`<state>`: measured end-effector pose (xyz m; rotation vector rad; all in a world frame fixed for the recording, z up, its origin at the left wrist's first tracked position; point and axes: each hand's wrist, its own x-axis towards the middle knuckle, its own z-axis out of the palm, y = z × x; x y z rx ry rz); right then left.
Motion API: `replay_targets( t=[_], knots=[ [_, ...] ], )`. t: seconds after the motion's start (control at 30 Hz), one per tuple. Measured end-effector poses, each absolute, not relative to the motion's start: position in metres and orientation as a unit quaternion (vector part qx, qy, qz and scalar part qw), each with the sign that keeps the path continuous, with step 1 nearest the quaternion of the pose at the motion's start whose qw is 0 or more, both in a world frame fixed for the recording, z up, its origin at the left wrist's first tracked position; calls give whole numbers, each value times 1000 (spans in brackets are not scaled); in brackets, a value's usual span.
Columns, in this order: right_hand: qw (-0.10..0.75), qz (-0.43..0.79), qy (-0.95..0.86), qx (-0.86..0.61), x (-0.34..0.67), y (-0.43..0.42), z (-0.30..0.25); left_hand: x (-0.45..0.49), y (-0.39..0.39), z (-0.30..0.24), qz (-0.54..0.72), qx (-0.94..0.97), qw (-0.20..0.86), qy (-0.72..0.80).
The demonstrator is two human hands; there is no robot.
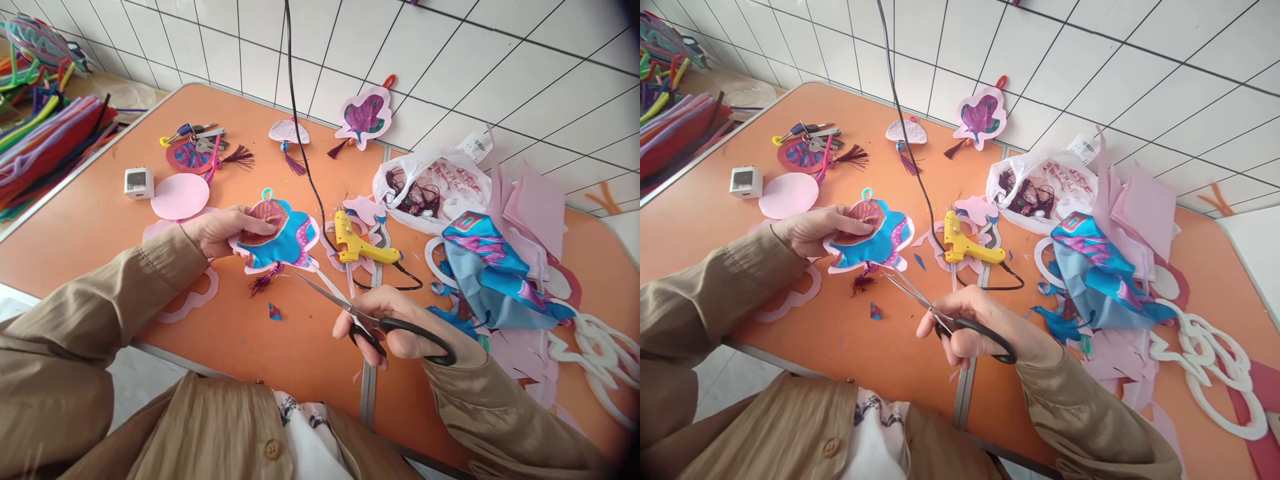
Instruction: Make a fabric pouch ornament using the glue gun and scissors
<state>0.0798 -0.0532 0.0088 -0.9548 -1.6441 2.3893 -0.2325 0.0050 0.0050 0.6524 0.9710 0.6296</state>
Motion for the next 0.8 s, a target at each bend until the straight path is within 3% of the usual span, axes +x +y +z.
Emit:
replay_targets(
  t=[0.27, 0.53, 0.8],
  knots=[
    [26, 650, -669, -359, 88, -51, 28, -235, 4, 3, 274, 344, 800, 407],
    [-16, 686, -621, -379, 95, -49, 19, -237, 5, -1, 293, 324, 779, 449],
    [24, 783, -536, -313, 92, -46, 1, -236, 3, -5, 274, 326, 781, 456]
  ],
)
